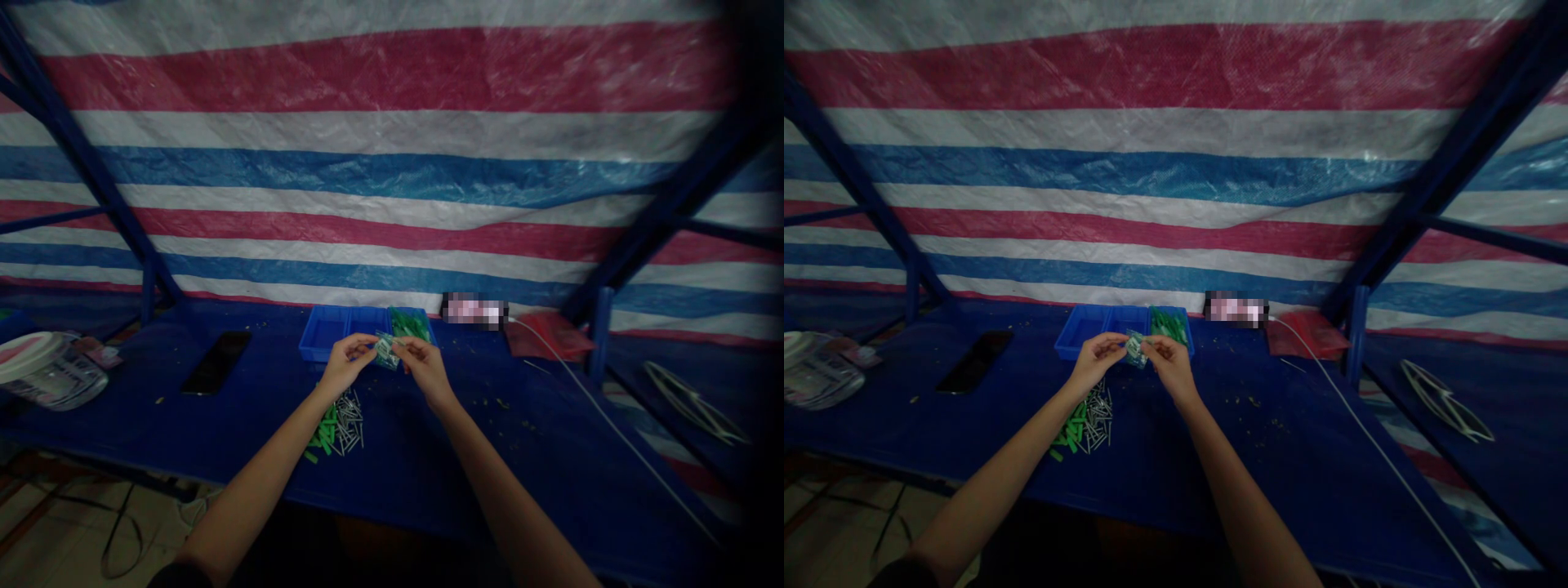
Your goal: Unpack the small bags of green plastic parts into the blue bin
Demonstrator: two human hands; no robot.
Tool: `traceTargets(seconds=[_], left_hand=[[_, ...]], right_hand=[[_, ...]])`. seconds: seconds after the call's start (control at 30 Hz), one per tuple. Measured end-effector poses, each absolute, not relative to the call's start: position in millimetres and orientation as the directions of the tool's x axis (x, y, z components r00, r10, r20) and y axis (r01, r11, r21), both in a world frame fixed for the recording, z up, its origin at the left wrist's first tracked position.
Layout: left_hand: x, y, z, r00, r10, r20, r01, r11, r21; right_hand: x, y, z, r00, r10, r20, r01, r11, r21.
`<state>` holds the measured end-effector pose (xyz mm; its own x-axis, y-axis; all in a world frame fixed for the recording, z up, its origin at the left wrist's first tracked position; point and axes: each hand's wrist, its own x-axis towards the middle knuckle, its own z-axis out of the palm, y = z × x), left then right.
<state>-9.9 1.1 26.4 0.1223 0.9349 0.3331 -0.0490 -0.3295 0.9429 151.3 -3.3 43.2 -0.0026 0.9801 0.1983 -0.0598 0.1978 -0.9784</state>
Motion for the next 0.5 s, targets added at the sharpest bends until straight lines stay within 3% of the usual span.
traceTargets(seconds=[0.1, 0.27, 0.4, 0.5], left_hand=[[-9.9, -0.3, 29.9, 0.127, 0.938, 0.323, -0.026, -0.323, 0.946], [-9.6, -1.5, 31.7, 0.124, 0.944, 0.307, 0.016, -0.311, 0.95], [-9.2, 0.8, 26.1, 0.139, 0.939, 0.313, 0.037, -0.321, 0.946], [-9.4, 2.9, 22.1, 0.147, 0.944, 0.294, 0.054, -0.304, 0.951]], right_hand=[[160.4, 0.9, 46.1, 0.094, 0.97, 0.225, -0.059, 0.231, -0.971], [197.1, 16.9, 45.7, 0.445, 0.854, 0.269, -0.042, 0.319, -0.947], [226.1, 33.8, 33.0, 0.605, 0.721, 0.339, 0.137, 0.325, -0.936], [235.6, 46.8, 25.5, 0.601, 0.685, 0.412, 0.349, 0.239, -0.906]])
